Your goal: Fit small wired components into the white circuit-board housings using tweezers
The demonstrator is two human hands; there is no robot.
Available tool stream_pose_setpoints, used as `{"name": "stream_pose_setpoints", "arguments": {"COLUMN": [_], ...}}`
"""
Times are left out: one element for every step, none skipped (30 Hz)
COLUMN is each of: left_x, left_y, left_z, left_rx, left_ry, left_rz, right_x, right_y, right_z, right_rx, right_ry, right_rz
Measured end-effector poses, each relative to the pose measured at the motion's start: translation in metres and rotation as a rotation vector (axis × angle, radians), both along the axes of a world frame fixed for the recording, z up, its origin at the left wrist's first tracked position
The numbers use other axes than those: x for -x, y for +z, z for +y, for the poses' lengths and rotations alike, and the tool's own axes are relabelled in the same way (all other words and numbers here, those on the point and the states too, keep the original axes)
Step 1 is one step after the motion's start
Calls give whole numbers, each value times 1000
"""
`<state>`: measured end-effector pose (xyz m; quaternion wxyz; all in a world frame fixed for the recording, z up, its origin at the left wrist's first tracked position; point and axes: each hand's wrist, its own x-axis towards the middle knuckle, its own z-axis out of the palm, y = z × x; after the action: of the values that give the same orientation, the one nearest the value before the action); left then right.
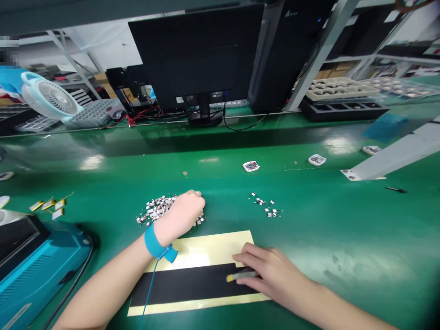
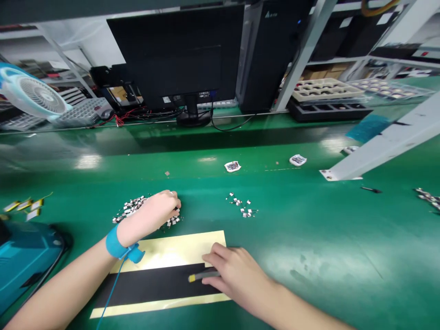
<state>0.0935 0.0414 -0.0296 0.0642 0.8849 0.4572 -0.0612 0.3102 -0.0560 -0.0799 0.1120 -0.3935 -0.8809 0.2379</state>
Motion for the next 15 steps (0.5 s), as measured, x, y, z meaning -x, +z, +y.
{"name": "stream_pose_setpoints", "arguments": {"left_x": [-1,-2,-3,-3,-3,-3,-3,-4,-5,-8,-11,-15,-20,-25,-30], "left_y": [0,0,0,0,-1,-2,-2,-3,-4,-5,-7,-8,-9,-12,-15], "left_z": [-1,-1,-2,-2,-1,-1,0,1,1,1,0,-3,-7,-13,-20], "left_rx": [-2,-4,-3,-1,4,12,22,30,39,47,58,65,68,65,56], "left_ry": [-2,-5,-8,-10,-13,-15,-16,-15,-17,-24,-39,-59,-81,-103,-119], "left_rz": [-3,-9,-17,-26,-35,-45,-57,-72,-92,-118,-147,-192,-255,-327,-424], "right_x": [2,3,4,5,6,6,7,8,8,9,9,9,10,10,10], "right_y": [-1,-2,-2,-2,-1,0,0,1,2,4,5,8,11,13,15], "right_z": [-2,-3,-4,-5,-5,-5,-5,-5,-4,-3,-3,-2,-2,-2,-2], "right_rx": [-40,-70,-89,-96,-98,-97,-95,-93,-93,-95,-97,-98,-100,-102,-103], "right_ry": [10,12,10,5,3,5,10,15,14,11,6,0,-3,-6,-9], "right_rz": [-36,-67,-93,-118,-141,-165,-187,-204,-217,-226,-236,-248,-263,-281,-303]}}
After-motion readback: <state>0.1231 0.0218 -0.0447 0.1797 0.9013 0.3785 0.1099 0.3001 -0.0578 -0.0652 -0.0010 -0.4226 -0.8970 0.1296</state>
